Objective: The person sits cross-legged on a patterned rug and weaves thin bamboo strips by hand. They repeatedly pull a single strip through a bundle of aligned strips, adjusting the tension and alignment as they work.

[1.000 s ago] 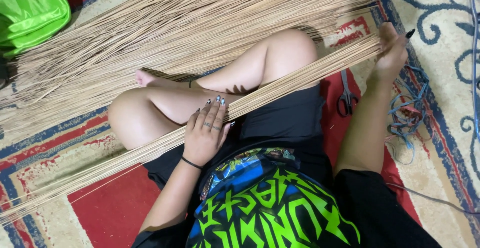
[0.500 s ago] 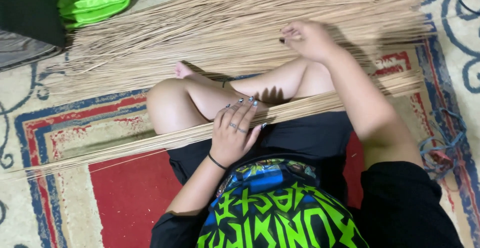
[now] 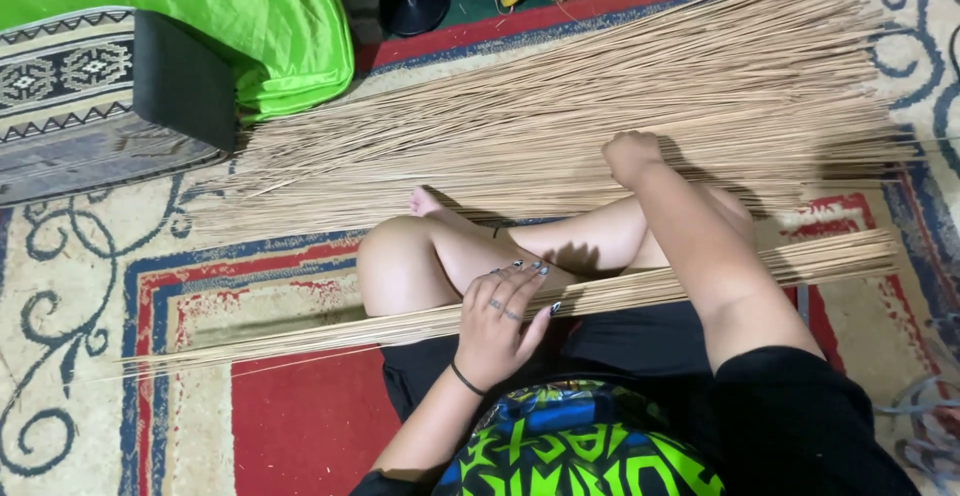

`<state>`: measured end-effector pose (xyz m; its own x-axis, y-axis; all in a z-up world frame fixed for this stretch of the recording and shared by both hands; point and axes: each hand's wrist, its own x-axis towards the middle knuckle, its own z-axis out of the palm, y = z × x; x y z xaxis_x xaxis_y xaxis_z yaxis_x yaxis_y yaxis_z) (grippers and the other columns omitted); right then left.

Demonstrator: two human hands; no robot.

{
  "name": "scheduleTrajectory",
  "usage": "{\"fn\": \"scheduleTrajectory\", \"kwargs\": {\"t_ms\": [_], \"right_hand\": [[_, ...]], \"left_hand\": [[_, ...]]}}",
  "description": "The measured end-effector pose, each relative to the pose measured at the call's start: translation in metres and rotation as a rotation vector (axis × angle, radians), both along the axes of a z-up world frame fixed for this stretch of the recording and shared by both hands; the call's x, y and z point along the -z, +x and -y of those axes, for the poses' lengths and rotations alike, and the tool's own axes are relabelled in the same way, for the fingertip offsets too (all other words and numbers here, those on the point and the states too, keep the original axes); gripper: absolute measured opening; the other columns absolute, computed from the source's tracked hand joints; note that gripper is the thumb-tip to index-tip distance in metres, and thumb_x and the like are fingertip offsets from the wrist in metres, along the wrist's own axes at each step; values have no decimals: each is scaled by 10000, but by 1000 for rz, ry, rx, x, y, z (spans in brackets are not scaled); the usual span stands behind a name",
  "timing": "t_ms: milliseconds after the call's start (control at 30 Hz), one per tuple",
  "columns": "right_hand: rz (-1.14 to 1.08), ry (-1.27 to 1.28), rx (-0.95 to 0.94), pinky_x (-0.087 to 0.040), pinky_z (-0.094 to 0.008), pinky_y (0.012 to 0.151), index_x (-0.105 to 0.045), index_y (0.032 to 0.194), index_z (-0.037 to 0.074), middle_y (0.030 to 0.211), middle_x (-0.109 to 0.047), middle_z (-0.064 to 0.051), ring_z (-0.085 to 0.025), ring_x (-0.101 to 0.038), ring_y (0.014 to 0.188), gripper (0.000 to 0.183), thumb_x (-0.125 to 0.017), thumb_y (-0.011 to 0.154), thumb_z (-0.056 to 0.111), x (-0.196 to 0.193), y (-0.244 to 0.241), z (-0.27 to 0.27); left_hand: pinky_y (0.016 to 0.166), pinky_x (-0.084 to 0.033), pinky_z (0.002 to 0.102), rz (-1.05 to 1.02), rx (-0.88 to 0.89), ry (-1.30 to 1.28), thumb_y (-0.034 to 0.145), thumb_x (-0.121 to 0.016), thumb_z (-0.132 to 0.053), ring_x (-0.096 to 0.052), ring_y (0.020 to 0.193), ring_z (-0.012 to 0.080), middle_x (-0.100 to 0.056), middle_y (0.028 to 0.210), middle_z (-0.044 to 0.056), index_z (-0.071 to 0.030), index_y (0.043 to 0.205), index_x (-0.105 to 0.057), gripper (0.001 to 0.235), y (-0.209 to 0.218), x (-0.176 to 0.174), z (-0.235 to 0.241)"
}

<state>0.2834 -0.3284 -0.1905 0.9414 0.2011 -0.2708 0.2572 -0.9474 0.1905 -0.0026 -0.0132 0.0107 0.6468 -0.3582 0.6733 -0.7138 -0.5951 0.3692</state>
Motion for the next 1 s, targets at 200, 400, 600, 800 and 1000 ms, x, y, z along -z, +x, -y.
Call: {"fn": "scheduleTrajectory", "kwargs": {"t_ms": [200,400,600,800,1000], "right_hand": [[-62,282,160,-552,-589,955,-752,1181,49,1130,-768,-200,-398,-706,1172,269,-613,993,183,-91,-25,-15],[-63,80,162,-526,-622,913,-749,1187,89,1094,-750,-148,-377,-714,1122,298,-683,901,143,-10,-10,1],[-99,-35,30,-607,-432,765,-749,1065,174,1073,-781,-74,-312,-758,997,257,-634,849,96,-58,-5,-11],[73,180,53,-546,-434,748,-804,991,343,1011,-796,32,-263,-735,992,238,-580,910,344,-105,2,23],[225,706,96,-573,-502,870,-796,1106,156,937,-789,-128,-372,-732,1001,181,-710,961,222,-263,-82,2]], "left_hand": [[885,-508,456,-26,-17,-20,938,-709,-275,-644,1017,316,-689,1140,91,-65,1227,-687,358,-5,-5,-4],[918,-506,432,-54,1,4,972,-678,-299,-640,1053,288,-692,1159,72,-88,1249,-686,348,-14,-2,-4],[926,-473,421,-76,-9,52,982,-665,-239,-642,1128,307,-689,1247,93,-82,1287,-638,344,-24,-7,-16],[938,-482,425,-54,-20,54,996,-641,-257,-633,1120,312,-686,1223,96,-72,1291,-640,347,-24,-12,-19],[937,-494,437,-18,-17,-4,959,-688,-295,-651,1059,292,-699,1117,50,-124,1216,-697,309,-19,-18,-15]]}}
